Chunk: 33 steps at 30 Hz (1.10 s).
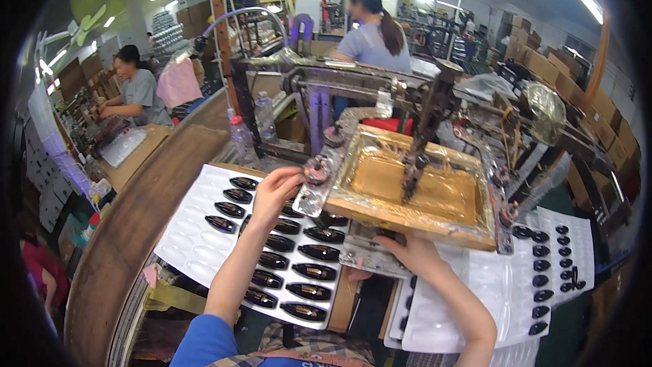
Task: The worker places black hair clips into a tray and uses a manual screen-printing machine to apply gold logos to them.
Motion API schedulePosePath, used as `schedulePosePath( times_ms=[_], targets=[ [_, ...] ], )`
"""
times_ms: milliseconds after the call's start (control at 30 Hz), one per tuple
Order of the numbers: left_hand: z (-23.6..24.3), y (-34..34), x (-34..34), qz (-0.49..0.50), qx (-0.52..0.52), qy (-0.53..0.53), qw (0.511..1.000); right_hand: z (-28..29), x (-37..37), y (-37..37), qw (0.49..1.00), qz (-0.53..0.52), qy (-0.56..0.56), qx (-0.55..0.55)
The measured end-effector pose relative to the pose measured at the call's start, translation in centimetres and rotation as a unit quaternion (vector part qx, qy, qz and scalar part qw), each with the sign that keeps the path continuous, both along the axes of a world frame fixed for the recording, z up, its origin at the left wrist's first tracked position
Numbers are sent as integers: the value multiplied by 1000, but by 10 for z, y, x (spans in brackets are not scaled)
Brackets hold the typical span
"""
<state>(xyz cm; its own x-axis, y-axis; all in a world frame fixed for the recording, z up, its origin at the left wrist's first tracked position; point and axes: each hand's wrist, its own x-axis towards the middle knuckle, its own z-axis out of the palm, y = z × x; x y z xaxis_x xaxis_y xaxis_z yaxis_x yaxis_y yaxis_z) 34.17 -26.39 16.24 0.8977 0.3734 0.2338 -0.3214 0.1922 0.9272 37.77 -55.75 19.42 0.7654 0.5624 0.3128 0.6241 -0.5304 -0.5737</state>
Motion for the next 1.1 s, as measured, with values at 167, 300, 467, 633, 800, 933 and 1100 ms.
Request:
schedulePosePath(
  times_ms=[167, 300, 467, 633, 800, 933, 1100],
  targets=[
    [-57, 99, -94, 219, 9, 17, 976, 3, -1, -2, 993, 26, 58, -100],
    [-70, 156, -152, 360, 32, 23, 932, -13, 12, -53, 988, -145, 39, -37],
    [-110, 183, -172, 358, 61, 81, 928, -56, 91, -155, 976, -176, 55, -118],
    [-156, 195, -182, 387, 78, 156, 906, -75, 138, -234, 947, -252, 29, -195],
    [-147, 187, -181, 424, 307, 300, 797, -71, 166, -265, 904, -341, 1, -258],
    [-143, 184, -171, 435, 331, 224, 807, -75, 187, -288, 861, -407, -8, -306],
    [-132, 176, -160, 374, 367, 258, 812, -62, 168, -269, 838, -428, -14, -339]
  ],
)
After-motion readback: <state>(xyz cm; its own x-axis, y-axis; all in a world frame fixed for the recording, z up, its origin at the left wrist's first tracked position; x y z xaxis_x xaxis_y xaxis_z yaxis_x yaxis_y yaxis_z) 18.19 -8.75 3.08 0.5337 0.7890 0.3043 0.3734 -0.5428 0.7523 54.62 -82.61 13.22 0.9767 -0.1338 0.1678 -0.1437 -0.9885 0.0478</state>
